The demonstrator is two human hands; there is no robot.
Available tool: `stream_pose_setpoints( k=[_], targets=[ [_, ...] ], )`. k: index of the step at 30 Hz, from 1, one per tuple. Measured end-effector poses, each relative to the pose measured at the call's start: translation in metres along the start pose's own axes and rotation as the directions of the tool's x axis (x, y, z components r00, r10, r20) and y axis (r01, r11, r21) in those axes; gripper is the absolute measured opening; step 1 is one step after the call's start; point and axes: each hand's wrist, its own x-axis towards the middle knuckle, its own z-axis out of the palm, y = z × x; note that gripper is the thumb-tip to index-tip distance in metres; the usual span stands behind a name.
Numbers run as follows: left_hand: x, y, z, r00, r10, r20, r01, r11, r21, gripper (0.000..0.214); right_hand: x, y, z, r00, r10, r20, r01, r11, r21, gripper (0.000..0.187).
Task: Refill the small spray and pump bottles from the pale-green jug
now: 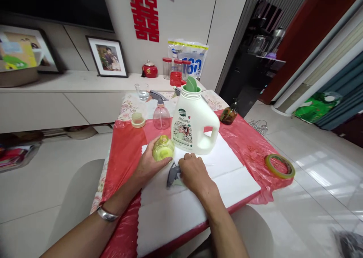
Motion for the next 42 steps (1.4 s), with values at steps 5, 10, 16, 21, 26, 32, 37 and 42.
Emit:
stream_pose_setpoints(
  k=[5,10,16,21,26,32,37,42],
  targets=[
    [-0.002,0.005,-0.003,0.999,-0.012,-0.05,0.01,0.999,-0.043,0.074,-0.01,0.011,-0.012,0.997,-0.07,-0.034,0.073,0.993,0.094,0.014],
    [-0.008,0.019,-0.005,0.997,-0.069,0.021,0.071,0.993,-0.094,0.077,-0.046,0.036,-0.042,0.952,-0.148,-0.268,0.257,0.862,0.437,0.023],
    [-0.019,0.019,0.001,0.954,0.046,0.298,0.0,0.988,-0.154,0.084,-0.064,0.042,-0.052,0.641,0.243,-0.728,0.578,0.472,0.666,0.027],
    [-0.024,0.01,0.006,0.881,0.147,0.45,-0.096,0.986,-0.135,0.093,-0.052,0.022,-0.051,0.407,0.493,-0.769,0.727,0.335,0.599,0.025],
    [-0.024,0.008,0.006,0.864,0.179,0.471,-0.131,0.982,-0.133,0.093,-0.046,0.012,-0.051,0.413,0.477,-0.776,0.73,0.336,0.595,0.022],
    [-0.024,0.007,0.005,0.86,0.183,0.476,-0.138,0.982,-0.128,0.094,-0.04,0.007,-0.048,0.429,0.439,-0.789,0.744,0.324,0.584,0.022],
    [-0.022,0.007,0.006,0.852,0.201,0.484,-0.156,0.979,-0.131,0.095,-0.036,0.007,-0.044,0.519,0.366,-0.773,0.711,0.318,0.627,0.027],
    [-0.023,0.011,0.006,0.863,0.206,0.462,-0.155,0.977,-0.147,0.091,-0.028,0.01,-0.029,0.716,0.181,-0.674,0.574,0.396,0.717,0.028]
  ],
)
